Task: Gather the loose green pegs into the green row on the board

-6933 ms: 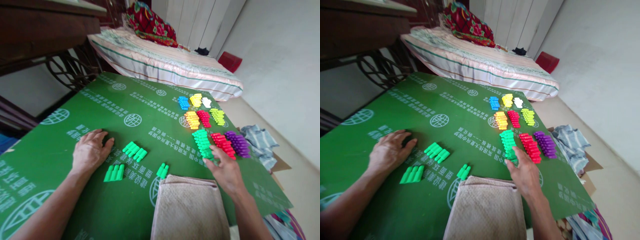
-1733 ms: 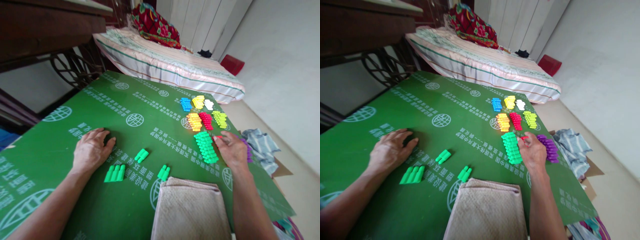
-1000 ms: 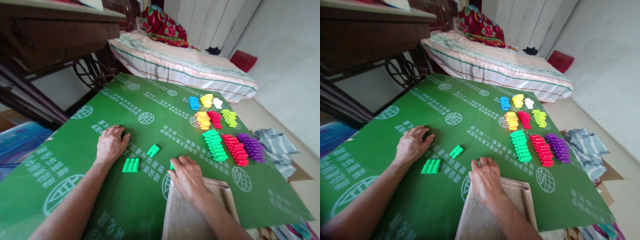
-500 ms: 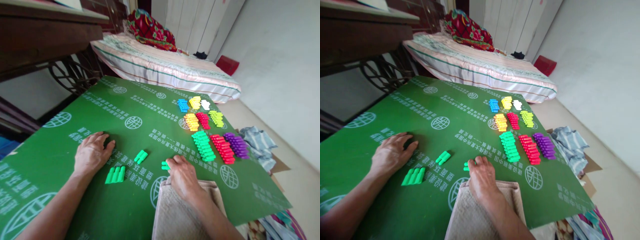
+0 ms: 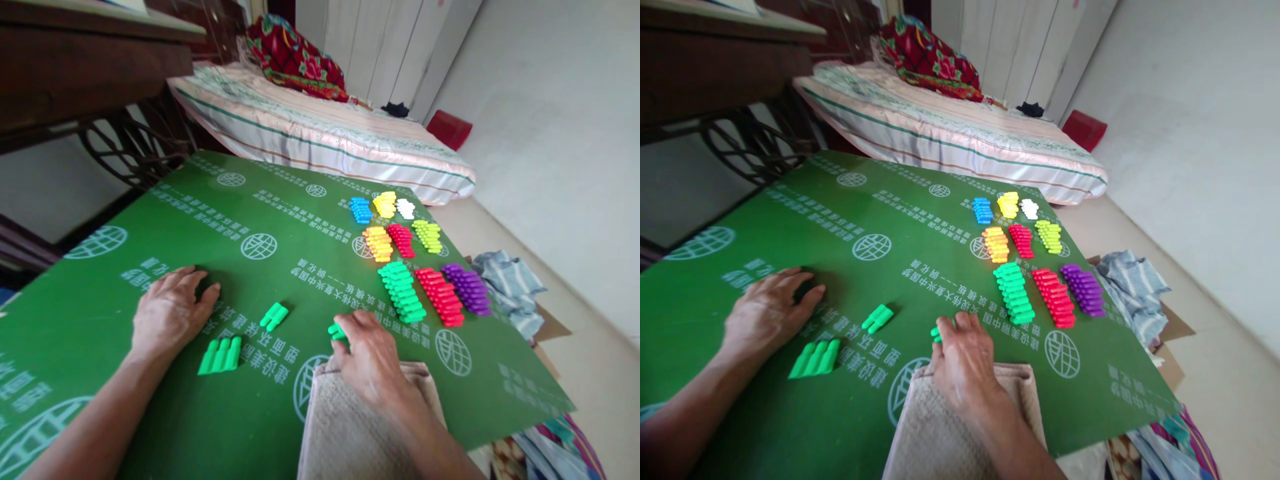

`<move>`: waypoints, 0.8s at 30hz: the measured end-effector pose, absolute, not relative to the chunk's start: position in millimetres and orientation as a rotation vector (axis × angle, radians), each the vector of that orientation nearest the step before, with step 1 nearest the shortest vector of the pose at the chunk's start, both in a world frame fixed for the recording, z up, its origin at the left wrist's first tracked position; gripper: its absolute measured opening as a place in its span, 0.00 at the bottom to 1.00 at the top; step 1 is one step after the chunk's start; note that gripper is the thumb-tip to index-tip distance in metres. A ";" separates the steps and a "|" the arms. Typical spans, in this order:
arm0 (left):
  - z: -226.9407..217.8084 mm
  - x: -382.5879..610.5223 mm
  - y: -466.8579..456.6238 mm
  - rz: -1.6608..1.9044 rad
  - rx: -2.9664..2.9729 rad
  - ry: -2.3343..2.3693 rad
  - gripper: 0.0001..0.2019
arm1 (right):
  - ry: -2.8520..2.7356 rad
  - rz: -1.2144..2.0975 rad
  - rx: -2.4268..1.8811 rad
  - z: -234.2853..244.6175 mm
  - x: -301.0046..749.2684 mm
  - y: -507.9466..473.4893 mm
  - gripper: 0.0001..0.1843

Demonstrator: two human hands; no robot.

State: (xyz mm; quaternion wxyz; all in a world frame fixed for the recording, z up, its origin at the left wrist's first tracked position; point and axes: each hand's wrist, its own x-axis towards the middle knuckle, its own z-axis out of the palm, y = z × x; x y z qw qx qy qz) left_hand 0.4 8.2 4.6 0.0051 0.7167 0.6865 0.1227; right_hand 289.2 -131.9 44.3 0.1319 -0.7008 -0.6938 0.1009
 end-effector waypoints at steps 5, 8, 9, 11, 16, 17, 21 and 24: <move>7.9 2.5 8.1 0.366 2.213 2.152 0.41 | -1.607 0.034 -2.101 50.0 351.6 -133.9 0.26; 8.7 3.5 8.4 0.349 2.201 2.153 0.42 | -1.465 -0.008 -2.278 54.4 382.5 -127.2 0.32; 8.8 3.9 8.3 0.349 2.197 2.156 0.42 | -1.440 0.005 -2.337 55.5 388.8 -124.3 0.33; 8.8 4.4 8.0 0.353 2.193 2.162 0.42 | -1.414 0.041 -2.425 56.9 396.1 -118.8 0.35; 7.6 3.7 7.7 0.371 2.212 2.154 0.41 | -1.429 0.070 -2.485 56.4 398.5 -111.5 0.37; 7.1 3.2 7.7 0.376 2.215 2.153 0.42 | -1.436 0.073 -2.481 56.0 398.7 -111.0 0.37; 5.2 1.3 7.9 0.399 2.227 2.152 0.42 | -1.462 0.048 -2.468 55.1 400.0 -109.8 0.39; 5.1 1.4 7.5 0.410 2.225 2.155 0.41 | -1.455 0.045 -2.473 55.9 400.2 -108.6 0.38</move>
